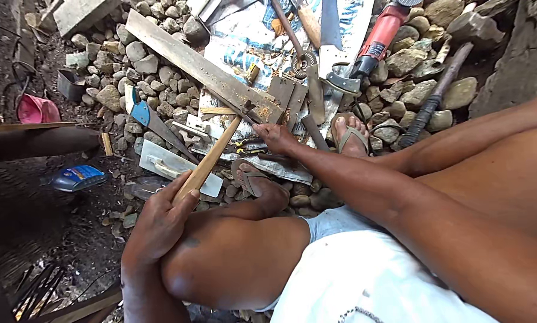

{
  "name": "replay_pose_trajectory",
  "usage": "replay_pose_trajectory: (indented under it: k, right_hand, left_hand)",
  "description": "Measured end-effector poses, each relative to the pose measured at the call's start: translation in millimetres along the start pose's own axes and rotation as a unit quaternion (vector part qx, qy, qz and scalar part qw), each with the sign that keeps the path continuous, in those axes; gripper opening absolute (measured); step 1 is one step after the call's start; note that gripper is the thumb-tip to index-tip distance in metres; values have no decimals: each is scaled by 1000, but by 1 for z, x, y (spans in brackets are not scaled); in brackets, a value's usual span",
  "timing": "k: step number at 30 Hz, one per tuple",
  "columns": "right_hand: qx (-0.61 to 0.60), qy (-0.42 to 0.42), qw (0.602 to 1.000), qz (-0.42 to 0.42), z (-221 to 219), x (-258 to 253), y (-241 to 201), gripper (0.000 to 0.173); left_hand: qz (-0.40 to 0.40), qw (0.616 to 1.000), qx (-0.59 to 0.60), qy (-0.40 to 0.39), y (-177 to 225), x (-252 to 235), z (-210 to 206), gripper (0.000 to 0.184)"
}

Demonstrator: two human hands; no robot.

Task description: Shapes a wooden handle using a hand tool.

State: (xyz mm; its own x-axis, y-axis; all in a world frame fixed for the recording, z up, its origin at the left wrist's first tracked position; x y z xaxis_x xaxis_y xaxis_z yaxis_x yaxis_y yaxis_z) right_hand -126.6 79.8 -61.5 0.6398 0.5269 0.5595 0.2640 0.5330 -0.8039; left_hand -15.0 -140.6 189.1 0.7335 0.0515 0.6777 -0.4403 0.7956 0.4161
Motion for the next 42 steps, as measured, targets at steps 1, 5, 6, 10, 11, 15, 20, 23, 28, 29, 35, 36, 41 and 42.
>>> replay_pose_trajectory:
  k: [1,5,6,10,11,15,20,23,28,29,35,36,41,42]
  right_hand:
    - [4,2,1000,-4,1,-1,1,64]
    - [11,1,1000,-9,2,0,3,64]
    - [15,3,1000,-11,2,-1,5,64]
    - [-4,15,1000,-22,-5,0,3,63]
    - [-17,21,999,-23,-7,1,1,63]
    - [-48,26,998,-24,-19,8,-2,65]
    - [1,-6,1000,-7,-4,4,1,65]
    - [21,-9,1000,-5,3,1,-2,66]
    - [26,-18,999,-8,3,-1,0,66]
    - [20,-17,1000,-16,4,-2,2,67]
    - [29,-19,999,-4,1,-2,11,66]
    - [31,-22,999,-11,2,-4,13,68]
    - [35,-31,998,32,-7,23,-28,64]
    - [49,-39,996,68,-12,32,-44,61]
  left_hand:
    - [0,1000,1,3,0,0,1,52]
    - [-1,1000,11,1,-1,-1,0,52]
    - [1,1000,19,3,-1,-1,0,52]
    - [-7,996,87,10,2,-4,4,46]
    - [-9,995,98,13,3,-5,5,46]
    - [-7,993,115,26,3,-7,8,43]
    - [-4,990,136,30,3,-9,10,42]
    - [-4,987,155,32,-1,-11,11,42]
    - [-6,984,172,35,-1,-11,11,41]
    - [-5,983,178,35,-2,-11,11,41]
    - [11,971,237,37,-14,-13,11,43]
    - [17,968,247,40,-16,-13,11,43]
    - [24,960,277,43,-23,-14,10,44]
    - [23,960,277,41,-23,-14,10,44]
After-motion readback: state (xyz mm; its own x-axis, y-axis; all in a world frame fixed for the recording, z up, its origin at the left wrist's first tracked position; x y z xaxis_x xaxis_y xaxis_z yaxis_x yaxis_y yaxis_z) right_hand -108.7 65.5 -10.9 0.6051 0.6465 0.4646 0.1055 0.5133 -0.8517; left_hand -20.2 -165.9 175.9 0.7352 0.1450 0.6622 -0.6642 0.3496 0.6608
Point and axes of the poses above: each hand's wrist, its own x-axis away from the middle knuckle, its own z-axis out of the back of the hand, y = z × x, the point moved 8 cm from there along -x, towards the middle knuckle, and after that the axes turned 7 degrees about -y, right-handed, at the moved point
